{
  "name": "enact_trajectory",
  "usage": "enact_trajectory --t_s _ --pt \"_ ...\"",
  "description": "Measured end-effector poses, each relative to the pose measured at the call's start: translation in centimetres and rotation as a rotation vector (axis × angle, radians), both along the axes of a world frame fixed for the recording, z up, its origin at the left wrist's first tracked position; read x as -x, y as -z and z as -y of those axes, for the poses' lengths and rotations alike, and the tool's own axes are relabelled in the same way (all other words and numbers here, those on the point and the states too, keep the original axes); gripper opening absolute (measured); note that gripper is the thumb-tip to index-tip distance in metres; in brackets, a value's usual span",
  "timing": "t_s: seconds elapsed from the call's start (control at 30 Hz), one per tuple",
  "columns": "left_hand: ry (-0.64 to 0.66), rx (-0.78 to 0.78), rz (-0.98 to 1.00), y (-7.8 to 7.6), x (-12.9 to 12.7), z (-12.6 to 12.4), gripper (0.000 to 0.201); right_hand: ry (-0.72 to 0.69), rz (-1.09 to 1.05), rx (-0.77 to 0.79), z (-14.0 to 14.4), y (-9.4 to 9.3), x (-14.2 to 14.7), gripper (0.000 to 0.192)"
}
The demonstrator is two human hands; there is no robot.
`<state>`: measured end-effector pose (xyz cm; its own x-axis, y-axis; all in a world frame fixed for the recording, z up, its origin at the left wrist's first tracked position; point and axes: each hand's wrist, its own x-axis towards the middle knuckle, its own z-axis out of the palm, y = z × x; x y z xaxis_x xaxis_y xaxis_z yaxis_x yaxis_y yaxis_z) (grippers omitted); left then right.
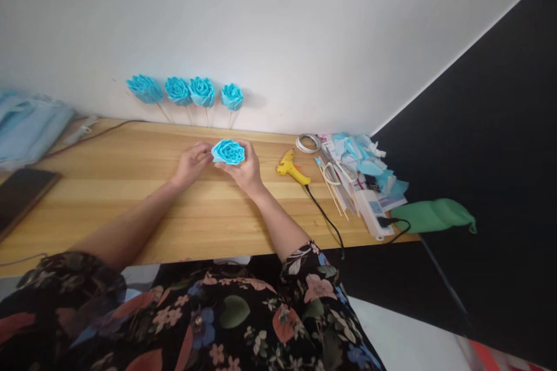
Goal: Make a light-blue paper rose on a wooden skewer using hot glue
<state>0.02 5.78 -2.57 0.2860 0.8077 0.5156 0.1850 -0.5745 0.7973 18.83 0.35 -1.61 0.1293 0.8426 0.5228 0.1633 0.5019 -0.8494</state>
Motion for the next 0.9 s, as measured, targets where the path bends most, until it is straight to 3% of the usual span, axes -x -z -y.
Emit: enact_trajectory --t_s 0.17,0.23,0.43,0.63,0.9 --pt "-0.033 0.015 0.045 0.1 0.0 -0.3 0.021 -0.099 0.103 -0.001 0.0 -0.3 -0.1 0.112" --pt "-0.036 0.021 0.058 0.1 0.0 -0.4 0.024 -0.115 0.141 0.003 0.2 -0.8 -0.1 0.117" --pt "-0.012 0.028 0.059 0.2 -0.1 -0.4 0.029 -0.088 0.174 -0.04 0.8 -1.6 -0.1 0.083" --pt "0.025 0.025 0.063 0.4 -0.3 -0.4 0.027 -0.004 0.201 -0.163 1.0 -1.6 0.0 0.065" --pt "0.098 0.045 0.088 0.0 -0.4 0.1 0.022 0.076 0.259 -0.261 0.9 -1.4 0.1 0.061"
